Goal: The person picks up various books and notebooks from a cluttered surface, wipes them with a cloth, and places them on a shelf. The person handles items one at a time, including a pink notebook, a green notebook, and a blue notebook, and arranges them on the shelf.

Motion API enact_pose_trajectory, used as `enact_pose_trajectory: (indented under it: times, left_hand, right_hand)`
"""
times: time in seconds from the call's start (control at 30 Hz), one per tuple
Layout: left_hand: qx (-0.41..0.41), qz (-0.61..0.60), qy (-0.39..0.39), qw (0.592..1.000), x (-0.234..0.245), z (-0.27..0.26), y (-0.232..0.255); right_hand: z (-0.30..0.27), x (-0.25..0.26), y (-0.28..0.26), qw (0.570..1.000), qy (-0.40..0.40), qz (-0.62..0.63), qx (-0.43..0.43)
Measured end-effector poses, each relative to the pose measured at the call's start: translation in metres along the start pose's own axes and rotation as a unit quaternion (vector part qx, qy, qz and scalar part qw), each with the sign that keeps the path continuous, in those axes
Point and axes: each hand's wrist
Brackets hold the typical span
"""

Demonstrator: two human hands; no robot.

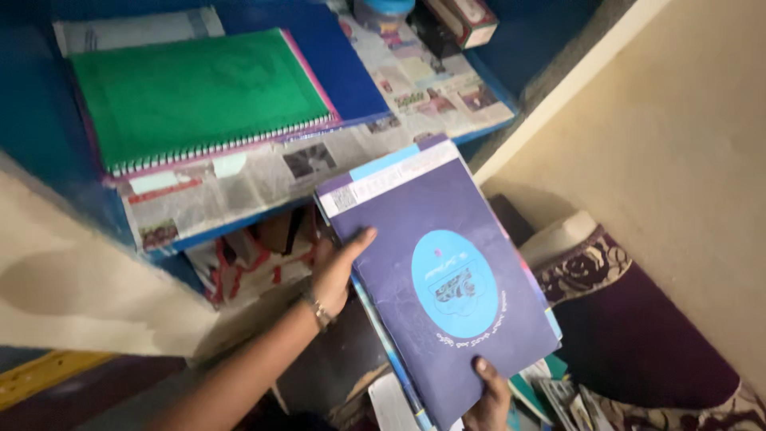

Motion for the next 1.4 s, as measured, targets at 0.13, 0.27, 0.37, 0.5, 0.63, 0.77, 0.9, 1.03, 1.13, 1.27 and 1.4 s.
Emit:
enact_pose_trajectory:
  times: [0.13,0.27,0.37,0.5,0.63,0.77,0.9,1.03,1.13,1.27,1.4]
  left_hand:
    - [-0.140,0.048,-0.030,0.988,-0.022,0.076,0.062]
    - [-0.208,0.051,-0.018,0.977,-0.019,0.174,0.112]
    - [-0.225,0.068,-0.045,0.971,0.017,0.252,0.131]
    - [-0.229,0.146,-0.028,0.962,0.087,0.365,0.142]
    - [-0.198,0.417,0.070,0.885,0.159,0.440,0.156]
    - [0.048,0.727,0.099,0.677,0.189,0.407,0.149]
    - [0.068,0.830,-0.003,0.553,0.164,0.323,0.119]
    - [0.066,0.852,-0.020,0.519,0.126,0.285,0.106]
    - [0.039,0.829,-0.025,0.557,0.120,0.284,0.107]
    - [-0.038,0.737,0.020,0.675,0.127,0.294,0.098]
    - [-0.096,0.684,0.067,0.720,0.104,0.315,0.086]
  right_hand:
    - [0.075,-0.065,-0.020,0.992,-0.091,0.089,-0.012]
    - [0.179,-0.137,-0.032,0.995,-0.099,0.009,0.030]
    - [0.246,-0.190,-0.025,0.991,-0.127,-0.023,0.020]
    - [0.320,-0.272,0.003,0.989,-0.134,0.026,-0.053]
    - [0.373,-0.331,0.038,0.978,-0.174,0.061,-0.102]
    - [0.405,-0.347,0.055,0.956,-0.207,0.133,-0.157]
    - [0.411,-0.339,0.065,0.964,-0.176,0.151,-0.130]
    - [0.403,-0.342,0.080,0.968,-0.120,0.196,-0.097]
    - [0.402,-0.350,0.081,0.974,-0.110,0.191,-0.056]
    - [0.397,-0.337,0.063,0.973,-0.157,0.125,-0.114]
    - [0.393,-0.319,0.039,0.962,-0.207,0.056,-0.170]
Point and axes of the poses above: each hand's wrist, its own z-axis towards the middle knuckle, its own x-axis out of the back of the hand, y = z × x, and after that the axes turned 8 degrees about -y, right-handed
